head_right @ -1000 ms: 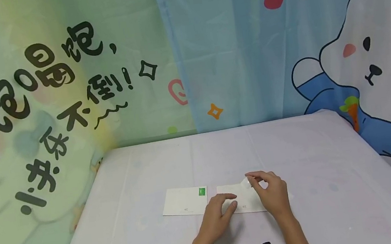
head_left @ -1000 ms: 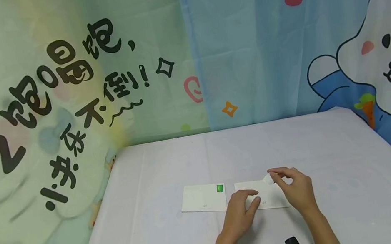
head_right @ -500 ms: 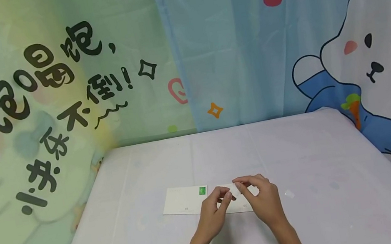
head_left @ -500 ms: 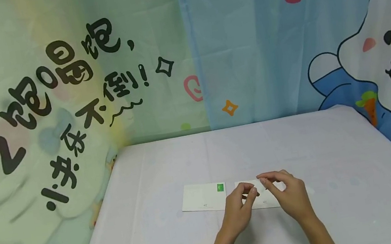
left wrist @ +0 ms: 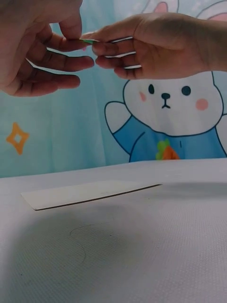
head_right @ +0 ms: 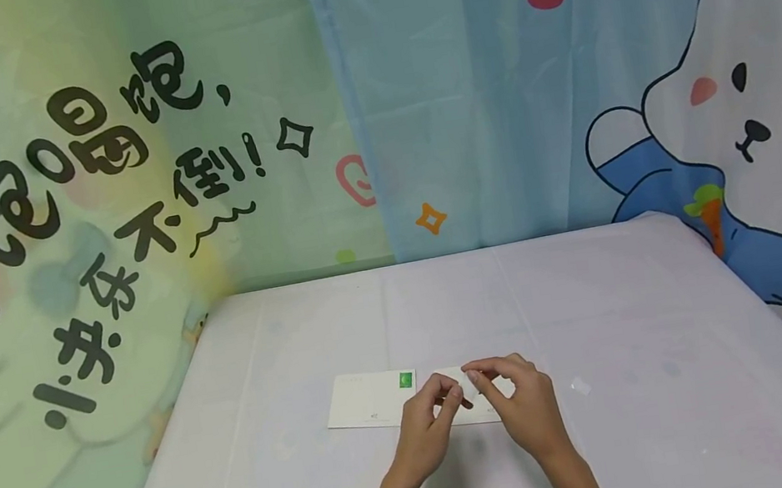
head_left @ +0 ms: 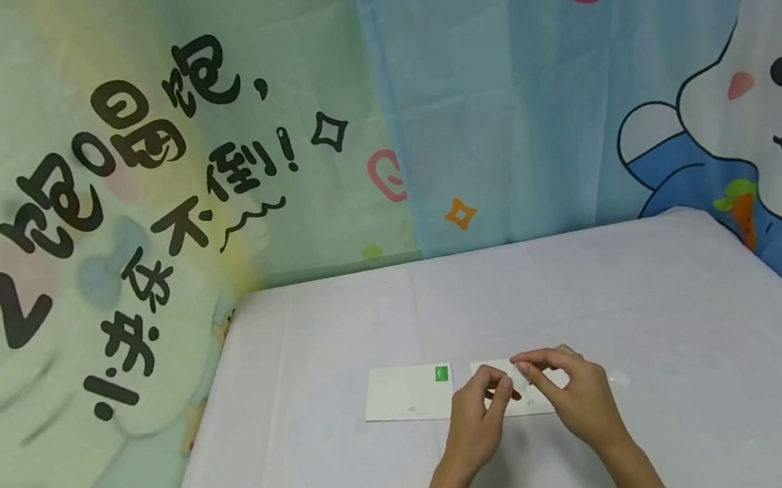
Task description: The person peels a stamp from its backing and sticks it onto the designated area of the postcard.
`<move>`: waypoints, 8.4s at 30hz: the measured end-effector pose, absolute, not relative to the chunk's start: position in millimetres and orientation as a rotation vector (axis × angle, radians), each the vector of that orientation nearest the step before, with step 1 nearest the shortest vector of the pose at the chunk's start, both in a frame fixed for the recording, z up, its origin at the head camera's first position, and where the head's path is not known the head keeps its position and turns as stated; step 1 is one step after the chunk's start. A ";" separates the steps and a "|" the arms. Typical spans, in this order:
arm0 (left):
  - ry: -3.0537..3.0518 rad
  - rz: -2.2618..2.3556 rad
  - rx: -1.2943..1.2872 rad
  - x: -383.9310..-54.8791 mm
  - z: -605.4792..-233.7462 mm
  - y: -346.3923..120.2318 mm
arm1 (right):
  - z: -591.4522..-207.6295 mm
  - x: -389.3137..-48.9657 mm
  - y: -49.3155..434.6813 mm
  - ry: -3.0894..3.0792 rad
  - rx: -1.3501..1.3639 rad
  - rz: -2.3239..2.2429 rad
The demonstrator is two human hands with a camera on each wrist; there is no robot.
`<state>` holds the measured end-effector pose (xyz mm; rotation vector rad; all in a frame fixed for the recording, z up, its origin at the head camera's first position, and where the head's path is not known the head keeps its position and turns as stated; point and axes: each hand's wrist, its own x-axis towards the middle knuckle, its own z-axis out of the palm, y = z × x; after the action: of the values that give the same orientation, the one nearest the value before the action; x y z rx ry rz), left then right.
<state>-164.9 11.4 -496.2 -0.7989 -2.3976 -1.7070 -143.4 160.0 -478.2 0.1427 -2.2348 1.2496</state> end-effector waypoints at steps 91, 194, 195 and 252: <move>-2.306 -1.629 -0.935 -159.2 -495.2 9.2 | -491.1 -142.8 157.9 -2.403 0.100 1.308; -2.314 -1.675 -0.967 -157.5 -498.1 6.7 | -524.4 -153.9 181.3 -2.187 0.029 1.515; -2.310 -1.673 -0.971 -157.9 -498.3 6.7 | -529.6 -156.0 184.0 -2.166 0.021 1.525; -2.211 -1.930 -0.910 -144.4 -466.1 -0.4 | -568.7 -129.8 289.6 -2.420 -0.890 0.914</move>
<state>-144.4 -0.4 -466.1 -0.9099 -2.2113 -1.9302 -129.8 289.6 -568.7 -0.8901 -2.4205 0.9138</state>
